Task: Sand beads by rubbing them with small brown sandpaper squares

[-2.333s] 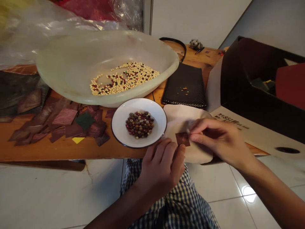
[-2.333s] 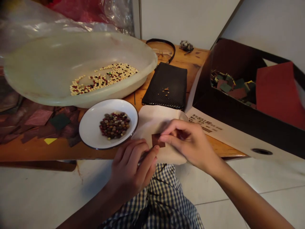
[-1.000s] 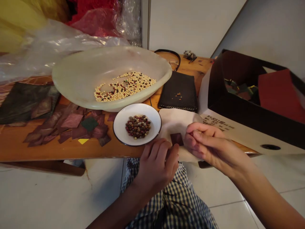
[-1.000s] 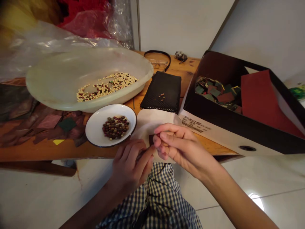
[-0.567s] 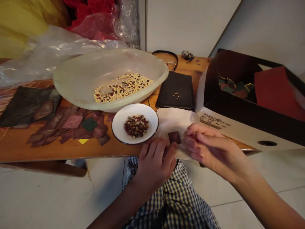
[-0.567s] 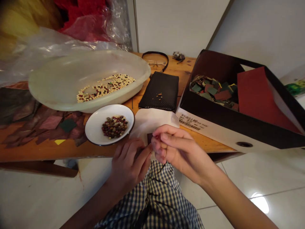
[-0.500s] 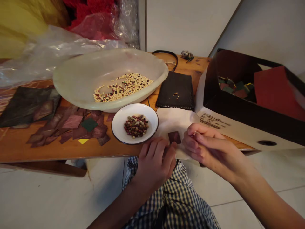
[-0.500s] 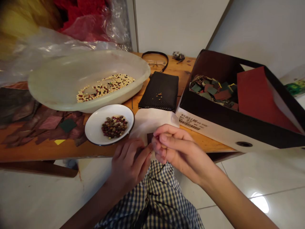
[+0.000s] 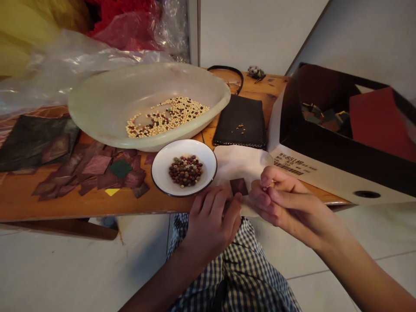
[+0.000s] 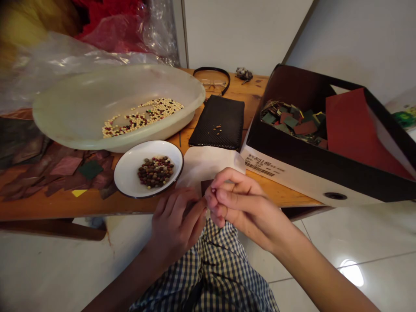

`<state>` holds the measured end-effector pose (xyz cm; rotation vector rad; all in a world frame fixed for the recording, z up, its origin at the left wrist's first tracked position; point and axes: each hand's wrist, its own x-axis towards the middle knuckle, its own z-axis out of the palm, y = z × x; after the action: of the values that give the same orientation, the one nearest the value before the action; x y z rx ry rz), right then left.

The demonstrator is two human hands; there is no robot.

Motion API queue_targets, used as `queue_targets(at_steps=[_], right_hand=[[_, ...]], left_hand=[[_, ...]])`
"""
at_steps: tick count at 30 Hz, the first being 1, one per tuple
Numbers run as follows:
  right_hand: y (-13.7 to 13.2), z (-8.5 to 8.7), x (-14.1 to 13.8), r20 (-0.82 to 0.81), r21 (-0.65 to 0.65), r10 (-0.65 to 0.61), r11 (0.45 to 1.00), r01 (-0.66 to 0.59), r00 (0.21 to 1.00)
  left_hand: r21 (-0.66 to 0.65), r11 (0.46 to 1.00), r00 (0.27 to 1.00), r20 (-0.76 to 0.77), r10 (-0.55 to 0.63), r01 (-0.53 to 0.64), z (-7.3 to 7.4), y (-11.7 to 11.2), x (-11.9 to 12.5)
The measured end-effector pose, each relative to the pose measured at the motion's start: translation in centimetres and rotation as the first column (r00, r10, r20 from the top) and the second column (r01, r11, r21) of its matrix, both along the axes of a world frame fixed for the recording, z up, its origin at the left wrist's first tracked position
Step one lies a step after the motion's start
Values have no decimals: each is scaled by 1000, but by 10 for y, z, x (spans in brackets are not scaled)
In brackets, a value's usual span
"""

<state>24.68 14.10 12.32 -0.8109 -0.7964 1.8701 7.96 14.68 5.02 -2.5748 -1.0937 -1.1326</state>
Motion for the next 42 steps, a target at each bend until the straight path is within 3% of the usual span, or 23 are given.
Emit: queue_targets(at_steps=[7, 15, 17, 19, 21, 23, 25, 26, 31, 37, 42], right_hand=[[1, -3, 0, -20, 16, -37, 999, 37, 999], [2, -9, -3, 66, -25, -74, 997, 76, 995], [4, -11, 0, 95, 12, -94, 996, 94, 991], [8, -14, 5, 189, 140, -171, 979, 146, 967], [15, -15, 9, 388, 349, -289, 925, 151, 875], [22, -15, 10, 627, 493, -363, 870, 10, 690], [28, -15, 7, 795, 480, -336, 857, -185, 505], [32, -14, 5, 838, 453, -307, 852, -262, 451], [47, -12, -9, 881, 440, -268, 768, -465, 390], [51, -9, -8, 916, 399, -289, 735, -548, 279], [48, -11, -7, 916, 400, -325, 699, -593, 236]], left_hand=[[15, 1000, 1000, 17, 4, -4, 3, 1, 1], [25, 1000, 1000, 18, 4, -5, 0, 1, 0], [28, 1000, 1000, 17, 5, -5, -1, 1, 0], [31, 1000, 1000, 20, 1, -2, -2, 2, 0], [25, 1000, 1000, 26, -3, 3, -3, 2, 0], [6, 1000, 1000, 31, -4, 4, -3, 2, 0], [-15, 1000, 999, 32, -3, 4, -2, 1, 1], [-26, 1000, 999, 33, -3, 4, -2, 1, 1], [-73, 997, 999, 35, 3, 0, 2, 1, 2], [-70, 998, 1000, 29, 3, -1, 2, 1, 2], [-62, 998, 999, 45, 3, -1, 2, 1, 2]])
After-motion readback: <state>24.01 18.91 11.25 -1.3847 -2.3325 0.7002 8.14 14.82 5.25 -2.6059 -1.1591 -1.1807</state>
